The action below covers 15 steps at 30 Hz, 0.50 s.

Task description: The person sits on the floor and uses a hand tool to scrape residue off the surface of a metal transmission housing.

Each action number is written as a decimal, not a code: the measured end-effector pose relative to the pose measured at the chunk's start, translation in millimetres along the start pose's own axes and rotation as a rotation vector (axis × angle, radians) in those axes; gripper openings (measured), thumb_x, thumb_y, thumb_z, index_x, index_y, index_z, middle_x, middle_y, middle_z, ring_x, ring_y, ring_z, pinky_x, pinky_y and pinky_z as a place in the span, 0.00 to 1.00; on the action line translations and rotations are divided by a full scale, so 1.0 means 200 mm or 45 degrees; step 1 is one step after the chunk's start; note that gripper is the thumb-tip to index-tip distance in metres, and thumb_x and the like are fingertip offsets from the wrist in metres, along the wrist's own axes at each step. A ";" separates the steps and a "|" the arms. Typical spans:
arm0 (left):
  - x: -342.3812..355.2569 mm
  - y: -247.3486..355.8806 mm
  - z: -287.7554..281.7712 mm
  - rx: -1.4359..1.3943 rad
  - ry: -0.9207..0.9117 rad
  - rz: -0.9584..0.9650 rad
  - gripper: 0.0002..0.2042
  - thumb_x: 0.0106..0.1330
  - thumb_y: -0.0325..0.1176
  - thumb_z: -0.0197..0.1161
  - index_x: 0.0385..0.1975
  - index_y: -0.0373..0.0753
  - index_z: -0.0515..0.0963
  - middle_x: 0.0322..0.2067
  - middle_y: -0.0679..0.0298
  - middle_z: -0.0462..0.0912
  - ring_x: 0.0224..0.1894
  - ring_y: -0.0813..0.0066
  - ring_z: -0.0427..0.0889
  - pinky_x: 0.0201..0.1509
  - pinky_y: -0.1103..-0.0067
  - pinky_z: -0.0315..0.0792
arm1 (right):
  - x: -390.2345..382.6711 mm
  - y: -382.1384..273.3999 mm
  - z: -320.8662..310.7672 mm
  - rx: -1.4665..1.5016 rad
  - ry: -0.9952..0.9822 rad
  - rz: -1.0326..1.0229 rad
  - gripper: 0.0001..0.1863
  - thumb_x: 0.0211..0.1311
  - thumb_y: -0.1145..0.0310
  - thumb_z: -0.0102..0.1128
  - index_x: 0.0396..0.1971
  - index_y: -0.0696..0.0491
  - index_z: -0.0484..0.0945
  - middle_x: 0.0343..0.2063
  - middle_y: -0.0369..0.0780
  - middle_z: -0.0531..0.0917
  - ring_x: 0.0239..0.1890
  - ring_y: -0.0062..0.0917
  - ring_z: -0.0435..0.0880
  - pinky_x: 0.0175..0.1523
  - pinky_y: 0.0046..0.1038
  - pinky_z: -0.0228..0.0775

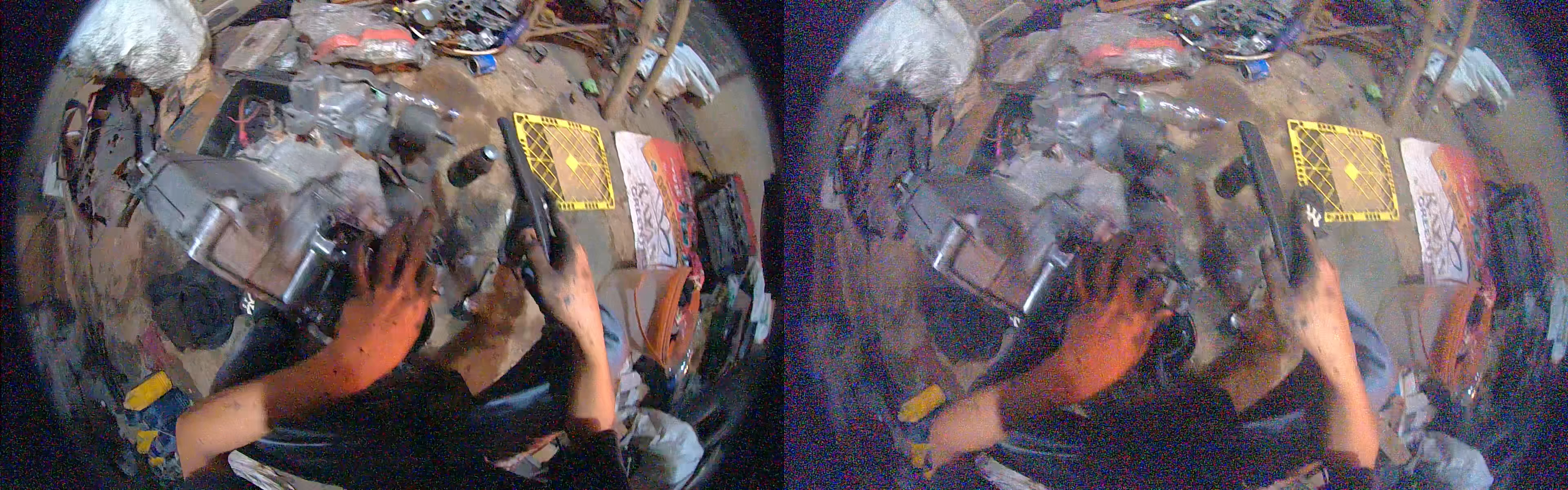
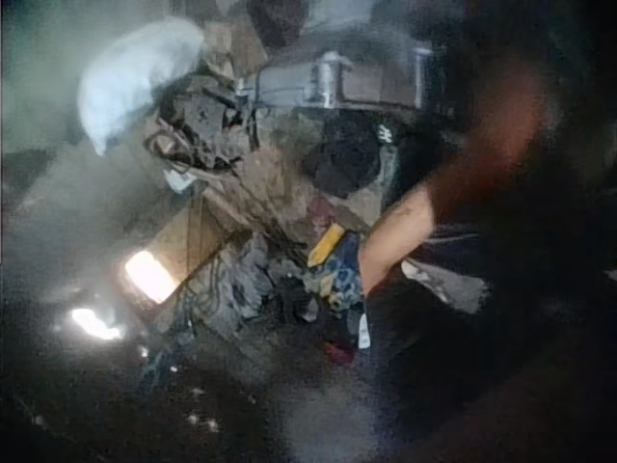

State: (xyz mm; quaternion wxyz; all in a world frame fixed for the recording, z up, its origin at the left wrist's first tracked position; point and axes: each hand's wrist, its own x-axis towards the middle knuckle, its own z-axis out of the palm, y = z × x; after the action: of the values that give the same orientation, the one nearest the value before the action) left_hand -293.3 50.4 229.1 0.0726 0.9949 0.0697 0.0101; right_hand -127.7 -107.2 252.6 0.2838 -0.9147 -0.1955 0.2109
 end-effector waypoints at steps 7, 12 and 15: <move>-0.01 -0.03 0.10 -0.203 0.325 0.071 0.12 0.52 0.38 0.64 0.36 0.46 0.79 0.58 0.55 0.63 0.62 0.54 0.57 0.62 0.54 0.52 | 0.10 0.57 0.23 -1.086 -0.865 -0.493 0.16 0.52 0.67 0.51 0.36 0.62 0.76 0.32 0.55 0.79 0.37 0.46 0.80 0.43 0.41 0.71; 0.04 -0.03 0.00 -0.365 0.447 0.221 0.07 0.47 0.35 0.68 0.27 0.47 0.81 0.50 0.67 0.74 0.57 0.61 0.65 0.58 0.61 0.58 | 0.14 1.01 0.80 -0.821 -0.393 -0.771 0.11 0.44 0.65 0.55 0.23 0.56 0.81 0.29 0.49 0.82 0.33 0.43 0.81 0.41 0.42 0.74; 0.06 0.01 0.01 -0.447 0.605 0.242 0.06 0.50 0.34 0.66 0.27 0.44 0.81 0.41 0.69 0.79 0.50 0.63 0.71 0.54 0.66 0.62 | 0.20 1.36 1.08 -0.773 -0.439 -0.593 0.12 0.50 0.63 0.53 0.28 0.54 0.81 0.33 0.49 0.82 0.35 0.43 0.81 0.41 0.43 0.74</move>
State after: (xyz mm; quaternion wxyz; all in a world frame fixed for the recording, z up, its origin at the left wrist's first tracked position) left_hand -280.5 50.9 227.9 0.2235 0.9390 -0.0116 0.2610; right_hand -137.0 -201.4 -84.2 0.0046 -0.8395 -0.4950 0.2240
